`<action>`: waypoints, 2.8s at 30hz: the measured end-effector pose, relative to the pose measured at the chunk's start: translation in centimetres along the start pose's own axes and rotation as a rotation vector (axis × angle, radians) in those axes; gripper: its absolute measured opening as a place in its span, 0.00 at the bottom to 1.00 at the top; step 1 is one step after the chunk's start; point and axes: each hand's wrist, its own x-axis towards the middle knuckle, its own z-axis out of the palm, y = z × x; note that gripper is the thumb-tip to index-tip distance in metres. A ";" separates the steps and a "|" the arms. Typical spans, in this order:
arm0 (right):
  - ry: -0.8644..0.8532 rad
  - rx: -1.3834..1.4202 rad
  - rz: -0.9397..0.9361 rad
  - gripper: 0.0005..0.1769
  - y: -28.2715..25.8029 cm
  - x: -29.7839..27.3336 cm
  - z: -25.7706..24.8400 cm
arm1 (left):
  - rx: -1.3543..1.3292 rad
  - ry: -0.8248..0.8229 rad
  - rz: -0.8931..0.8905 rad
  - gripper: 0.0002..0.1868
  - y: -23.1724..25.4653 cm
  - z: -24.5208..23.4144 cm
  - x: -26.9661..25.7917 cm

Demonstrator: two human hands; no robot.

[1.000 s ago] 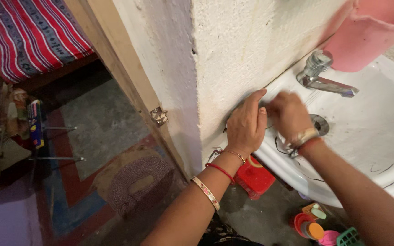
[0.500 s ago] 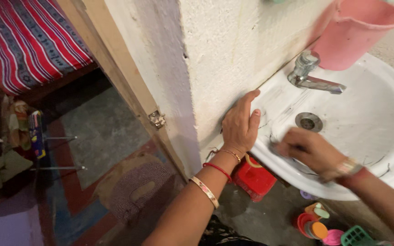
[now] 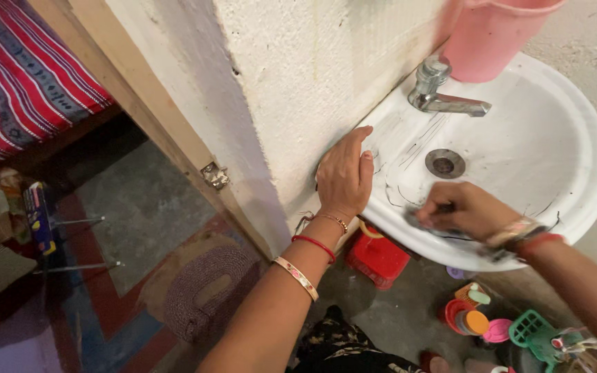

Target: The person pours water from a pink pitcher into a white sink, then uses a steel wool scrubber to scrub the sink basin and faucet area. The person repeatedly scrubs the sink surface and rinses the scrubber under running water.

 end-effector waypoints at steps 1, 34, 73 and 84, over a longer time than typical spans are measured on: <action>-0.027 0.024 -0.004 0.08 -0.5 -0.2 -0.4 | 0.005 0.002 0.005 0.21 0.0 0.0 0.0; 0.667 -0.418 -0.384 0.02 -4.0 10.5 4.0 | 0.017 0.006 -0.064 0.23 0.2 0.1 -0.3; 0.724 -0.465 -0.276 0.06 -0.7 15.1 3.3 | -0.009 0.032 -0.011 0.21 -0.3 -0.2 -0.4; 0.644 -0.199 -0.204 0.01 -2.6 11.7 4.0 | 0.022 0.029 0.035 0.22 -0.8 0.3 0.1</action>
